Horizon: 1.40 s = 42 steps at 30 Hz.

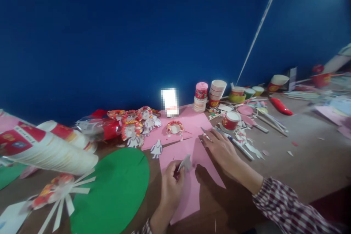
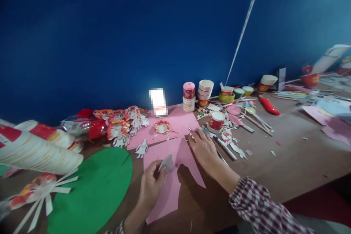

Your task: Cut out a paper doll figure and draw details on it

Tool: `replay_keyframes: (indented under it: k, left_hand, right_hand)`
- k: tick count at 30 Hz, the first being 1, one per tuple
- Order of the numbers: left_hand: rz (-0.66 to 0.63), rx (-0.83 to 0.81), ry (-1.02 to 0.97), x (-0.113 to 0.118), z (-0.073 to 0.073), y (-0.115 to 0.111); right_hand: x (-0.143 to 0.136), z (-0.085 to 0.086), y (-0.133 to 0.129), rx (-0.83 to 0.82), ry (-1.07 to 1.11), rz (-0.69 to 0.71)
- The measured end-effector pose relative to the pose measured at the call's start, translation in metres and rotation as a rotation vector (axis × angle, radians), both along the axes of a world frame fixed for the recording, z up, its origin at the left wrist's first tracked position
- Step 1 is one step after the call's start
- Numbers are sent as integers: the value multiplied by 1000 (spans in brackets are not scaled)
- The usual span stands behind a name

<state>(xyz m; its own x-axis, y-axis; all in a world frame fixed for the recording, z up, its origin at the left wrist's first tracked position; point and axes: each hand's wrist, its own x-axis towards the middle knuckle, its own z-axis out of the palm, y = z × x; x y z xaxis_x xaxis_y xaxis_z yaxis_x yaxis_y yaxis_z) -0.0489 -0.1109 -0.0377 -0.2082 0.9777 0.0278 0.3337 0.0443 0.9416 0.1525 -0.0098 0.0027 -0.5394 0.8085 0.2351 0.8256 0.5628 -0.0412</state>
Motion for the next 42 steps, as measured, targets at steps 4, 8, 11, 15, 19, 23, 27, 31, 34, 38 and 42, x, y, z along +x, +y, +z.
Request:
replay_keyframes:
  k: [4, 8, 11, 15, 19, 23, 27, 31, 34, 38, 42]
  left_hand:
    - [3, 14, -38, 0, 3, -1]
    - [-49, 53, -42, 2, 7, -3]
    - [-116, 45, -27, 5, 9, -5]
    - [-165, -33, -43, 8, 12, -8]
    - [-135, -25, 10, -2, 17, -15]
    - [-208, 97, 412, -20, 14, -30]
    - [-284, 137, 779, -30, 0, -45]
    - [-343, 199, 949, -26, -8, -50]
    - [-348, 254, 989, -20, -7, -51]
    - [-309, 244, 946, -12, -5, -53]
    - [-300, 207, 810, -3, -2, -55]
  right_hand:
    - [-1, -3, -27, -139, 319, 130]
    - [-13, -11, -55, -545, 785, 98]
    - [-24, -12, -66, -779, 1004, 67]
    - [-29, -12, -67, -823, 1033, 44]
    - [-22, -14, -59, -753, 976, 55]
    - [-16, -19, -47, -606, 844, -15]
    - [-23, -24, -33, -502, 707, -24]
    - [-40, -24, -24, -487, 616, 4]
    - [-49, -23, -20, -517, 603, 57]
    - [-51, -25, -20, -562, 596, 155]
    - [-49, -27, -22, -562, 600, 177]
